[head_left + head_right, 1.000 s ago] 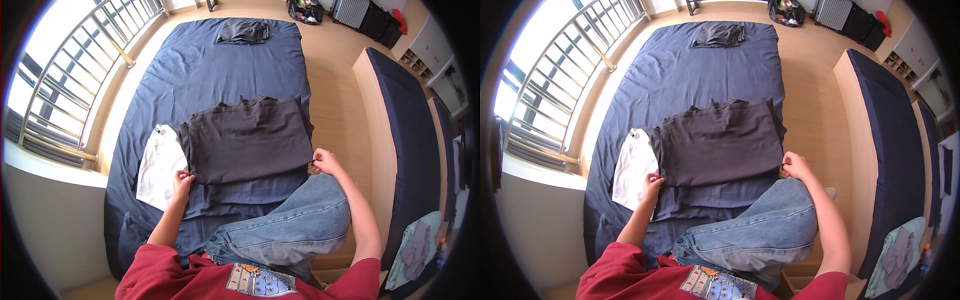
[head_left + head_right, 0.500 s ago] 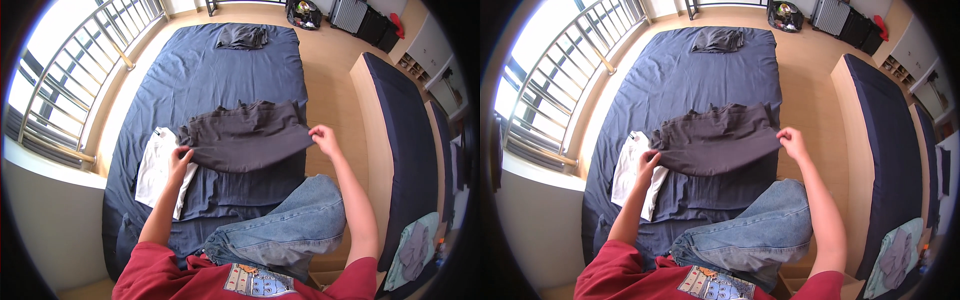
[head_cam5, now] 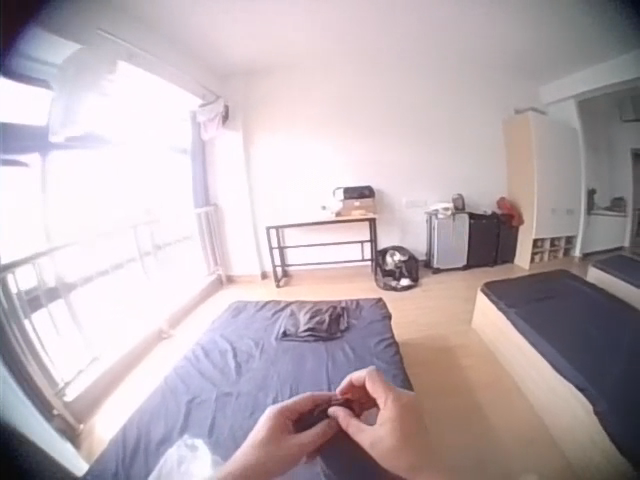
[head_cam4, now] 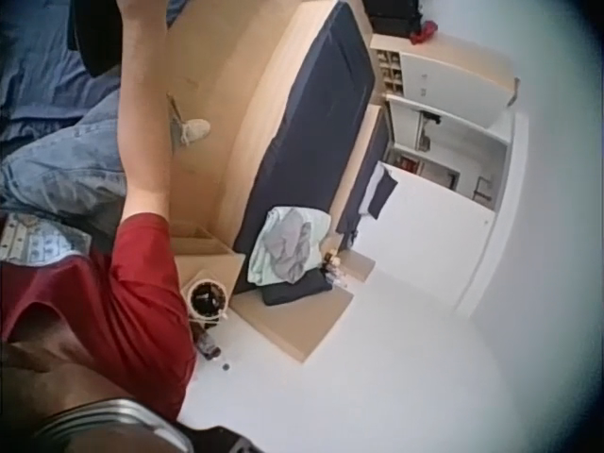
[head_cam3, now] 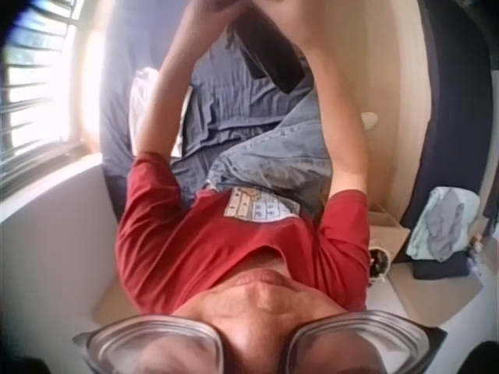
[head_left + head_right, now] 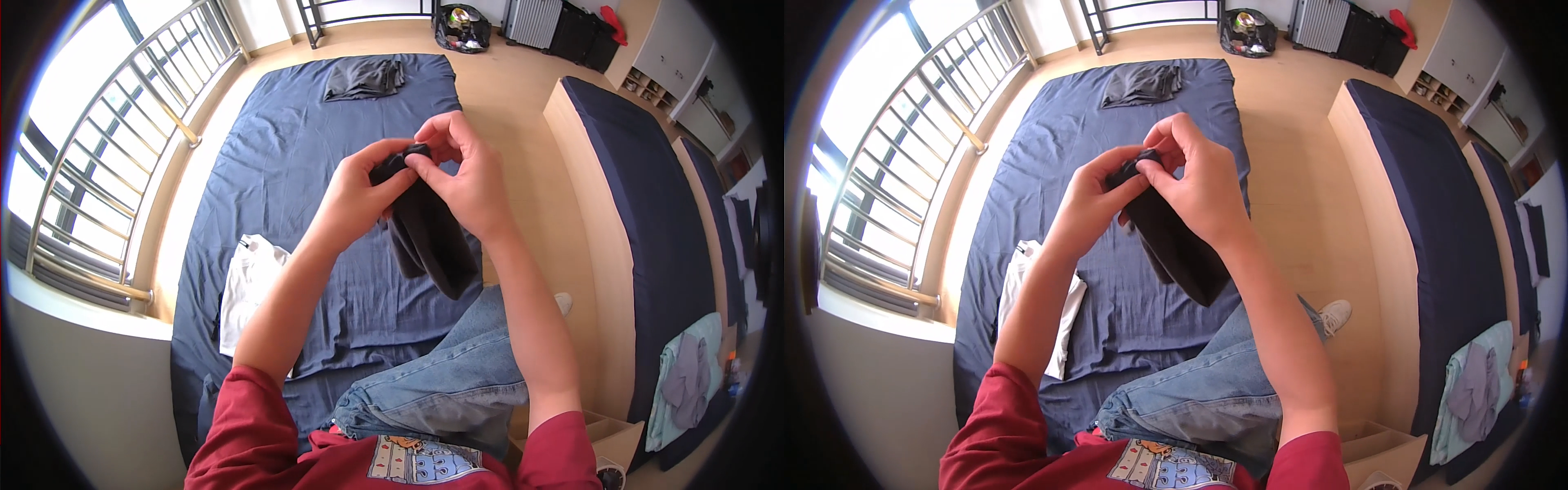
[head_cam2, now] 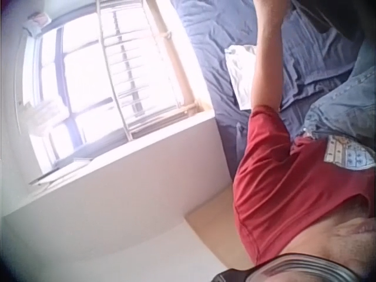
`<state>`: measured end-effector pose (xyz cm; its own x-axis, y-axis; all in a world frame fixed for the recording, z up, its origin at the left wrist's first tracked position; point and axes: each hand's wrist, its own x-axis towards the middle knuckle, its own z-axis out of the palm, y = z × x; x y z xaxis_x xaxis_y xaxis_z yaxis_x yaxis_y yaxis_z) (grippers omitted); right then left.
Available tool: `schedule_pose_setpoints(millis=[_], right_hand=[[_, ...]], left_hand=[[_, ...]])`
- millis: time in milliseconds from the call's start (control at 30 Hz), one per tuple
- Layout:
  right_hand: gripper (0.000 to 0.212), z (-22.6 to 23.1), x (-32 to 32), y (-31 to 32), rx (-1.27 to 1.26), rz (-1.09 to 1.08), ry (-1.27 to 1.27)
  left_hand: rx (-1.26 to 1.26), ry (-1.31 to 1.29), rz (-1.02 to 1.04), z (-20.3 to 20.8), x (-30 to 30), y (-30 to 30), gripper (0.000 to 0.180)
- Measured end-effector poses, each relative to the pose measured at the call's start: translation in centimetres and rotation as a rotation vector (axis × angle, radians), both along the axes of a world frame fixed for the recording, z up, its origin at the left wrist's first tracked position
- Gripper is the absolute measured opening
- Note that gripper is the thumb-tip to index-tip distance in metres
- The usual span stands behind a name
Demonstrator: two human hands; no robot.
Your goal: The recorder is sitting on a bed and folding several pieces of clothing, including t-shirts and shorts.
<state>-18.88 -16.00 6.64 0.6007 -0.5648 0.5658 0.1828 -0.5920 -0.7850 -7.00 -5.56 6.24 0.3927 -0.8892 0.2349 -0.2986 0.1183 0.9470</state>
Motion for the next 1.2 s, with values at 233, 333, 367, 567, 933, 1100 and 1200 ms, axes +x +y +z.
schedule_pose_setpoints(millis=[233, 333, 367, 567, 933, 1100, 1200], right_hand=[[0.02, -4.0, -3.8, -1.0, -0.185, 0.147, 0.112], [0.024, -5.0, -5.8, -0.7, -0.008, 0.309, 0.274], [0.026, -5.2, -6.1, -0.5, 0.088, 0.331, 0.295], [0.051, -5.1, -6.3, 1.2, -0.175, 0.292, 0.554], [0.014, -6.0, -6.0, -2.7, -0.367, -0.278, 0.437], [0.013, -3.1, -6.4, -2.2, -0.401, -0.411, 0.156], [0.015, -3.1, -6.7, -2.8, -0.385, -0.385, 0.2]], left_hand=[[-0.071, 0.688, 0.006, -4.0, 1.0, 0.0, 0.011], [-0.167, 0.743, 0.107, -4.0, 1.0, -0.1, 0.009], [-0.164, 0.743, 0.104, -4.1, 0.9, -0.1, 0.009], [-0.253, 0.664, 0.216, -4.1, 0.2, 0.1, 0.007], [-0.26, 0.574, 0.454, -4.3, 4.5, 3.1, 0.007], [-0.053, 0.645, 0.322, -6.3, 4.9, 4.4, 0.005], [-0.024, 0.854, 0.28, -6.3, 4.8, 4.3, 0.004]])
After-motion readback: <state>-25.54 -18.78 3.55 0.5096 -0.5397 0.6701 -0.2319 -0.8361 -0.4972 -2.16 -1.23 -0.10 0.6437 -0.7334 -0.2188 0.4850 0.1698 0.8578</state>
